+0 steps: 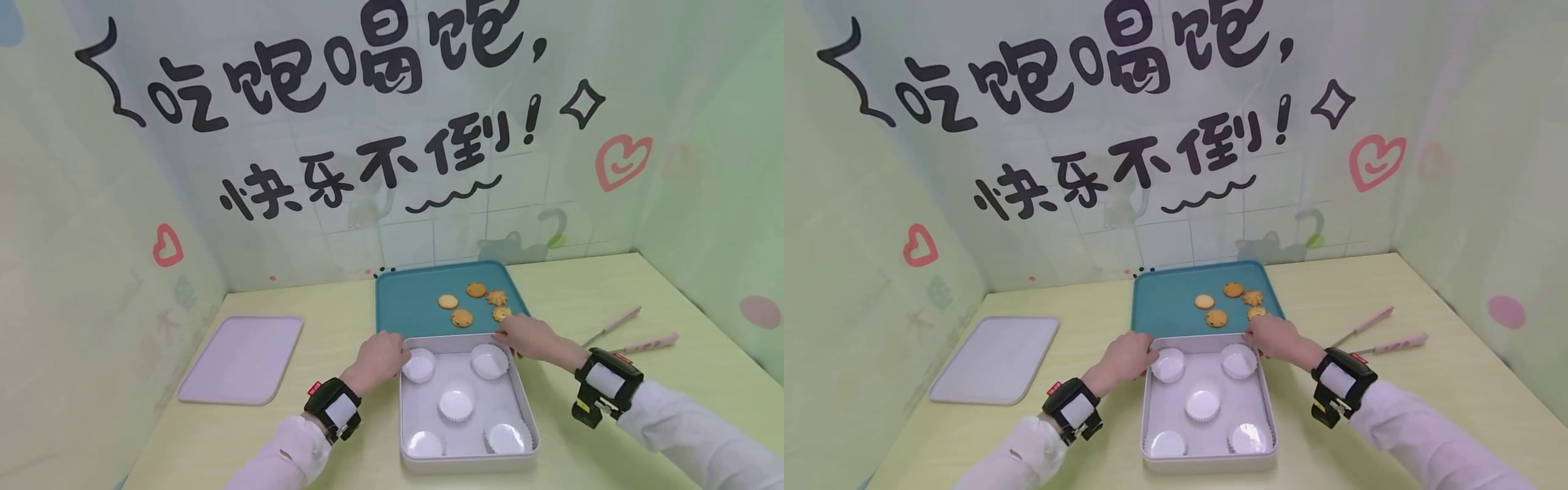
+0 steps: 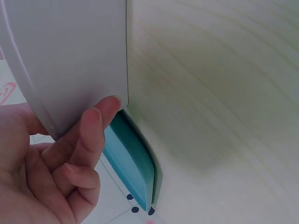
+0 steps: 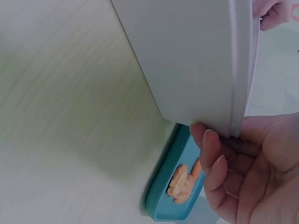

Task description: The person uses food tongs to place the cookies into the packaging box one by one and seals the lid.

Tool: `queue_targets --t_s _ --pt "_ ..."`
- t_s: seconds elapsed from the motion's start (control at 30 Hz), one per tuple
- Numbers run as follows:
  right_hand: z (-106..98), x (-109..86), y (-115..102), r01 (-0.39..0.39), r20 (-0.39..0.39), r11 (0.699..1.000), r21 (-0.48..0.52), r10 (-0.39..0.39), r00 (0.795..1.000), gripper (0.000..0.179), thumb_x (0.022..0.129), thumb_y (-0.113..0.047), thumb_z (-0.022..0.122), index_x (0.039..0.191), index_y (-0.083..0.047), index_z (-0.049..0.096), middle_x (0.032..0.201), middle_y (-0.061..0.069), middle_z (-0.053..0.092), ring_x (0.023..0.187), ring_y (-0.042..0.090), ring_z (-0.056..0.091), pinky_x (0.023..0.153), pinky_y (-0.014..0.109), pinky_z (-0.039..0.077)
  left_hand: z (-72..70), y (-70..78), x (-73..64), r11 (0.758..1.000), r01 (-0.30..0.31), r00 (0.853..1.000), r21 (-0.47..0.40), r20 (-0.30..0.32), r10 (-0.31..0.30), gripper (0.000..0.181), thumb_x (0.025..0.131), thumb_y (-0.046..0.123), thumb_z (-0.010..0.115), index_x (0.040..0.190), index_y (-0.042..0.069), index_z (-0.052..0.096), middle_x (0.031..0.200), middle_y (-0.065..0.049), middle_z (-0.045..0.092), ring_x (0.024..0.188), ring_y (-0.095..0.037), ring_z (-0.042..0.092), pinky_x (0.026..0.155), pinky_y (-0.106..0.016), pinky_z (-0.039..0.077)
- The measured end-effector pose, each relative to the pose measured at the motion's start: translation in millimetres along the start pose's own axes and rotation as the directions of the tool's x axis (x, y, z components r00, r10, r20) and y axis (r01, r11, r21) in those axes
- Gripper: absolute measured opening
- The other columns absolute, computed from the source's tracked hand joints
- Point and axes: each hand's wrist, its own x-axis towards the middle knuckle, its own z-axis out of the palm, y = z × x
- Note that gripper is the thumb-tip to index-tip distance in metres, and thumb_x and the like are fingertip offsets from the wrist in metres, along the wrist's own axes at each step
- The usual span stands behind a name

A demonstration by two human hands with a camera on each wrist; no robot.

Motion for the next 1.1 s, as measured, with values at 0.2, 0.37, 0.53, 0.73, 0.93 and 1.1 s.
queue_targets --t_s 0.2,0.37,0.53,0.73,0.93,1.1 --pt "2 1.5 2 0.008 -0.002 1.000 -0.014 -0.008 1.000 0.029 0.092 -0.012 0.051 0.064 -0.010 0.058 0.048 0.000 0.046 0.041 0.009 0.045 0.040 0.025 0.036 2.5 -1.4 0.2 1.000 0.008 1.000 0.001 -0.008 -0.008 0.029 0.086 0.011 0.052 0.058 0.009 0.046 0.050 0.001 0.037 0.040 -0.009 0.036 0.037 -0.021 0.029" --pt "2 2.5 3 0.020 -0.013 0.999 -0.029 -0.020 1.000 0.028 0.092 -0.012 0.051 0.065 -0.010 0.058 0.048 0.000 0.046 0.041 0.008 0.045 0.039 0.025 0.036 4.9 -3.7 1.8 1.000 0.010 1.000 -0.019 -0.015 -0.011 0.028 0.085 0.012 0.052 0.058 0.009 0.046 0.050 0.001 0.039 0.040 -0.009 0.037 0.037 -0.022 0.029" --pt "1 0.1 4 0.024 -0.033 0.999 -0.032 -0.026 0.999 0.028 0.092 -0.012 0.050 0.066 -0.010 0.058 0.048 -0.001 0.044 0.040 0.008 0.044 0.039 0.024 0.035 6.4 -2.2 3.9 0.999 0.005 1.000 -0.033 -0.018 -0.006 0.027 0.086 0.012 0.052 0.059 0.009 0.046 0.051 0.000 0.041 0.040 -0.009 0.039 0.037 -0.022 0.030" --pt "-5 -7.3 6 -0.019 -0.031 0.999 0.035 0.020 0.999 0.021 0.092 -0.015 0.051 0.080 -0.004 0.064 0.054 0.001 0.048 0.045 0.012 0.048 0.042 0.026 0.038 6.3 2.5 3.8 0.999 -0.015 0.999 -0.033 -0.036 0.014 0.026 0.088 0.015 0.050 0.062 0.009 0.046 0.053 0.000 0.039 0.043 -0.011 0.038 0.039 -0.023 0.030" --pt "-26 -14.9 12 -0.156 -0.095 0.983 0.096 0.165 0.982 0.037 0.093 -0.035 0.048 0.081 -0.003 0.062 0.058 0.007 0.053 0.047 0.015 0.046 0.045 0.030 0.036 3.2 -0.9 -19.0 0.996 0.040 0.997 -0.080 -0.063 -0.045 0.034 0.094 0.029 0.044 0.068 0.007 0.046 0.053 -0.001 0.037 0.043 -0.013 0.039 0.039 -0.025 0.029" --pt "-51 -33.9 41 -0.369 -0.186 0.930 -0.008 0.361 0.914 0.054 0.093 -0.046 0.039 0.054 -0.010 0.042 0.047 -0.001 0.036 0.042 0.011 0.030 0.042 0.033 0.030 3.6 -1.3 -40.8 0.991 0.101 0.994 -0.089 -0.034 -0.104 0.041 0.095 0.034 0.042 0.064 0.008 0.046 0.052 -0.001 0.037 0.044 -0.015 0.040 0.039 -0.028 0.029"
